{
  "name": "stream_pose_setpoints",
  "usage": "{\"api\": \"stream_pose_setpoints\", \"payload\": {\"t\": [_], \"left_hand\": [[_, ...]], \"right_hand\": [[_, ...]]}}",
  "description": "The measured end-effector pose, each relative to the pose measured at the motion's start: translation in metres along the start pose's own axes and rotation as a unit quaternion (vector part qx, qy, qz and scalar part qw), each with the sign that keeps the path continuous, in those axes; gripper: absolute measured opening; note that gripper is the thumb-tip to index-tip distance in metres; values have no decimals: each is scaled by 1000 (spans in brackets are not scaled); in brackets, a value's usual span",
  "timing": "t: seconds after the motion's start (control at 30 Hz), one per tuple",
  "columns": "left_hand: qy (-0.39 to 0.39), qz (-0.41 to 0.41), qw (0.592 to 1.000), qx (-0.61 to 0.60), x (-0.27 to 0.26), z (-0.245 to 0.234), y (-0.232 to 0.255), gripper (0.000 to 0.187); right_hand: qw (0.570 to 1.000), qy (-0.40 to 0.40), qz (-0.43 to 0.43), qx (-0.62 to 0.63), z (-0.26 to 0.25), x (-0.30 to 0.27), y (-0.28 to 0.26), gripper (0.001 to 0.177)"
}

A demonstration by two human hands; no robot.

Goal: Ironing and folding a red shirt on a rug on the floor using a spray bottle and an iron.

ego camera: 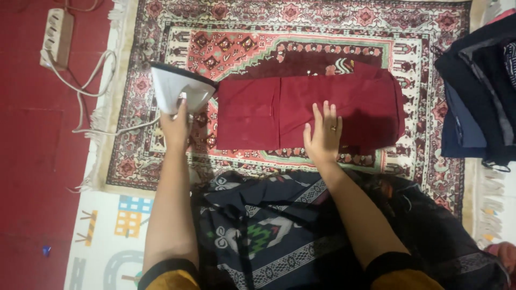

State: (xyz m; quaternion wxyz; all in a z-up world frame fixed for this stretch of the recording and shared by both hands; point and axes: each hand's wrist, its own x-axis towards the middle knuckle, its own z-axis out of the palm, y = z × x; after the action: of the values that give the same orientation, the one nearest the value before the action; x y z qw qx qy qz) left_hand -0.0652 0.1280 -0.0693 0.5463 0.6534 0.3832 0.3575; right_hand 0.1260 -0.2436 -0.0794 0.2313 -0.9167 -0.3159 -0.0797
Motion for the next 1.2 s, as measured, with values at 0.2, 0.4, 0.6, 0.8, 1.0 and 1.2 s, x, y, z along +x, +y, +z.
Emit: {"api": "stream_pose_setpoints", "payload": {"t": [0.2, 0.4, 0.6, 0.8, 1.0, 1.2], "left_hand": [[140, 83, 983, -89, -8, 28, -37, 71], [234, -42, 934, 267, -54, 80, -59, 42], [128, 36, 876, 463, -62, 108, -24, 66], [-6, -82, 950, 301, -46, 88, -41, 57], [-52, 7, 967, 251, -67, 90, 93, 43], [-47, 69, 918, 388, -95, 70, 173, 36]], "right_hand": [[1000, -12, 20, -2, 0, 3, 0, 61], [1000, -4, 4, 1, 2, 1, 2, 61], [993, -2, -102, -55, -3, 1, -9, 62], [978, -82, -185, 43, 9, -1, -28, 58], [983, -101, -139, 60, -3, 5, -47, 48], [946, 1, -51, 321, -45, 7, -101, 57]]}}
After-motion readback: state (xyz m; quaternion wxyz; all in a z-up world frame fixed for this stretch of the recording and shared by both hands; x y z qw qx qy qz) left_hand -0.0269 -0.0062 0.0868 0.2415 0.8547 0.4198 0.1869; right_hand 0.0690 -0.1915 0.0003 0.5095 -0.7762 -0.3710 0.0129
